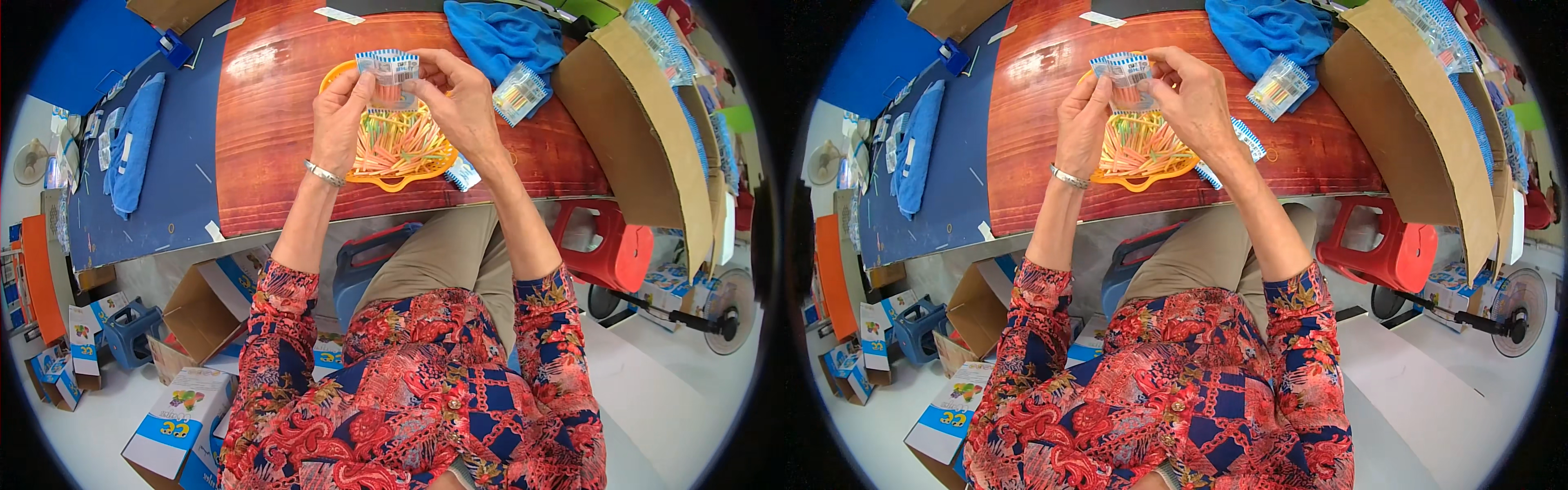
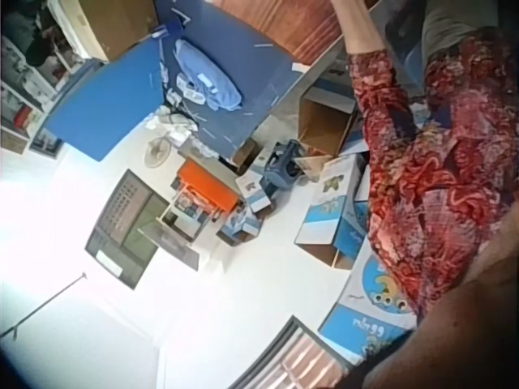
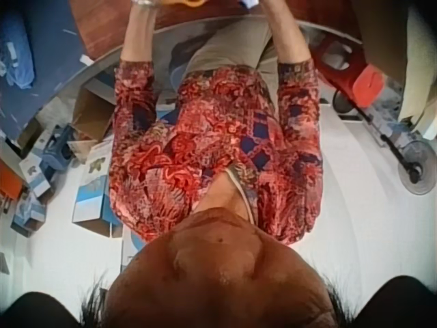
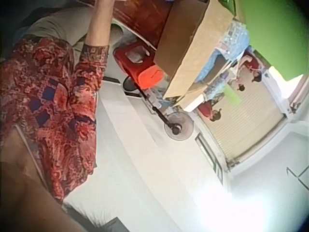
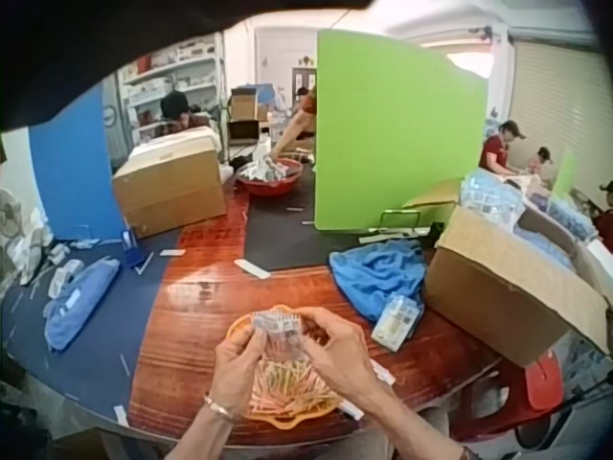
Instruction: Packaging small items into individual plastic bags and then placing them into a larger cardboard box for shipment.
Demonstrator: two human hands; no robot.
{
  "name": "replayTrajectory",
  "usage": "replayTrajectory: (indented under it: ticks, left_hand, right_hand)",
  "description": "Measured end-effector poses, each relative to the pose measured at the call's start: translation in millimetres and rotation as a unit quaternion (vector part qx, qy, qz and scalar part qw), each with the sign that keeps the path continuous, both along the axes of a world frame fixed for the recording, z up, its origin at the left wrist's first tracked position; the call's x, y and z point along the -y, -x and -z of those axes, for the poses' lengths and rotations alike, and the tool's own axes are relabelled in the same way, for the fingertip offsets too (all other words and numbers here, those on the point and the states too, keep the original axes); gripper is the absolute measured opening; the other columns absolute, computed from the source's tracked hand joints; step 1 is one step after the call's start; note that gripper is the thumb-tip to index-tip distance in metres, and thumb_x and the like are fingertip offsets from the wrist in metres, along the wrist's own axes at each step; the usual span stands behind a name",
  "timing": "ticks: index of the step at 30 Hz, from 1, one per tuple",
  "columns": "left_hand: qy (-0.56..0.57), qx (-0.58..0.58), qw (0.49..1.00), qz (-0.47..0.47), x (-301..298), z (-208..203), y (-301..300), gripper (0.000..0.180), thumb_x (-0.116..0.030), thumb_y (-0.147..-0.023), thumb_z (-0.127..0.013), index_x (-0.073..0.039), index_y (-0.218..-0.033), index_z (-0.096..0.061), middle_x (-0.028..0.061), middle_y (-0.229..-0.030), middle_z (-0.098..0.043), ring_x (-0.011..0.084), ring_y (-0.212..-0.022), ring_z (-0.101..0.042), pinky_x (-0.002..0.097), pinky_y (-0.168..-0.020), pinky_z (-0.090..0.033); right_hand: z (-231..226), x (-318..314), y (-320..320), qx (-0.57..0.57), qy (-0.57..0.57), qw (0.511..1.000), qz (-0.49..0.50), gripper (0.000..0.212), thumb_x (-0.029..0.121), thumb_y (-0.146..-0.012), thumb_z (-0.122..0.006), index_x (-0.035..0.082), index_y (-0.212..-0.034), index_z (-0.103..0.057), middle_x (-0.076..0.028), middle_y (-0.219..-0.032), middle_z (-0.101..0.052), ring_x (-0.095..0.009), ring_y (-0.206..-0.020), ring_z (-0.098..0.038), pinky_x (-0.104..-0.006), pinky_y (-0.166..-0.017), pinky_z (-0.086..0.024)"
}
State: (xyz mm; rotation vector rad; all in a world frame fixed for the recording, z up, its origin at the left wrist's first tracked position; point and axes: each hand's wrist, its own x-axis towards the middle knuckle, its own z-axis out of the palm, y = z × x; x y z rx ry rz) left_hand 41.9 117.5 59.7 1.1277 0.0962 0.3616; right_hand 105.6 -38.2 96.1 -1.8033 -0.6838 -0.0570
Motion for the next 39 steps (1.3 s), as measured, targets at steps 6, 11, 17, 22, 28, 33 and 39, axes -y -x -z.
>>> replayTrajectory:
  ticks: [6, 11, 17, 22, 28, 33, 39]
  left_hand:
    - [-0.074, -0.011, 0.997, 0.014, -12.7, 0.2, 1.7, 0.022, -0.014, -0.098, -0.061, 0.001, -0.113, -0.069, 0.0017, -0.103, -0.070, 0.0053, -0.090, -0.062, 0.0216, -0.079, -0.050]
    - [-0.050, -0.032, 0.998, 0.014, -9.0, 8.3, 5.4, 0.022, -0.014, -0.097, -0.062, 0.000, -0.111, -0.070, 0.0008, -0.102, -0.070, 0.0054, -0.091, -0.062, 0.0216, -0.081, -0.050]
    - [-0.047, -0.049, 0.996, 0.055, 12.4, 4.2, 9.7, 0.023, -0.015, -0.096, -0.064, 0.001, -0.112, -0.070, -0.0004, -0.102, -0.071, 0.0052, -0.090, -0.061, 0.0222, -0.079, -0.049]
    - [-0.308, -0.037, 0.950, 0.039, 9.5, 7.3, 13.9, 0.020, -0.015, -0.092, -0.068, 0.001, -0.103, -0.072, 0.0035, -0.094, -0.072, 0.0104, -0.081, -0.061, 0.0270, -0.073, -0.048]
    - [-0.496, -0.028, 0.868, 0.002, 19.9, -0.4, 23.2, 0.014, -0.013, -0.088, -0.069, -0.001, -0.094, -0.071, 0.0094, -0.087, -0.070, 0.0219, -0.075, -0.061, 0.0337, -0.071, -0.047]
    - [-0.514, -0.047, 0.856, -0.038, 20.1, 4.2, 32.5, 0.012, -0.012, -0.087, -0.069, -0.002, -0.092, -0.071, 0.0107, -0.087, -0.069, 0.0250, -0.076, -0.061, 0.0356, -0.072, -0.048]
    - [-0.496, -0.026, 0.866, -0.057, 25.9, 11.1, 40.9, 0.013, -0.012, -0.088, -0.068, 0.000, -0.093, -0.070, 0.0119, -0.084, -0.069, 0.0228, -0.072, -0.062, 0.0344, -0.069, -0.048]
  right_hand:
    - [0.9, 10.1, -1.0, 0.025, -0.042, 0.999, -0.007, 0.027, 0.006, -0.087, -0.070, 0.000, -0.113, -0.066, -0.002, -0.090, -0.067, -0.007, -0.078, -0.059, -0.0227, -0.068, -0.049]
    - [-2.4, 13.3, -1.6, -0.014, -0.039, 0.999, 0.003, 0.018, 0.007, -0.087, -0.069, -0.001, -0.103, -0.069, -0.002, -0.090, -0.068, -0.006, -0.078, -0.059, -0.0211, -0.067, -0.048]
    - [3.8, 18.0, 8.2, -0.101, -0.101, 0.990, -0.006, 0.011, 0.009, -0.088, -0.069, 0.000, -0.093, -0.071, -0.001, -0.084, -0.068, -0.005, -0.073, -0.059, -0.0198, -0.064, -0.047]
    - [25.8, 56.5, -25.9, -0.076, -0.139, 0.984, 0.088, 0.012, 0.009, -0.087, -0.070, -0.001, -0.094, -0.072, 0.001, -0.078, -0.067, -0.004, -0.068, -0.058, -0.0197, -0.060, -0.046]
    - [60.0, 122.9, -75.5, 0.001, -0.001, 0.954, 0.301, 0.020, 0.014, -0.085, -0.072, 0.001, -0.100, -0.072, -0.004, -0.085, -0.069, -0.009, -0.072, -0.059, -0.0273, -0.066, -0.049]
    - [75.7, 132.5, -71.8, 0.161, 0.117, 0.898, 0.393, 0.028, 0.020, -0.083, -0.074, 0.005, -0.106, -0.071, -0.008, -0.098, -0.067, -0.019, -0.086, -0.060, -0.0352, -0.079, -0.048]
    - [63.4, 109.0, 18.7, 0.094, 0.290, 0.924, 0.231, 0.032, 0.025, -0.077, -0.077, 0.010, -0.105, -0.071, -0.009, -0.105, -0.061, -0.029, -0.103, -0.054, -0.0393, -0.092, -0.040]
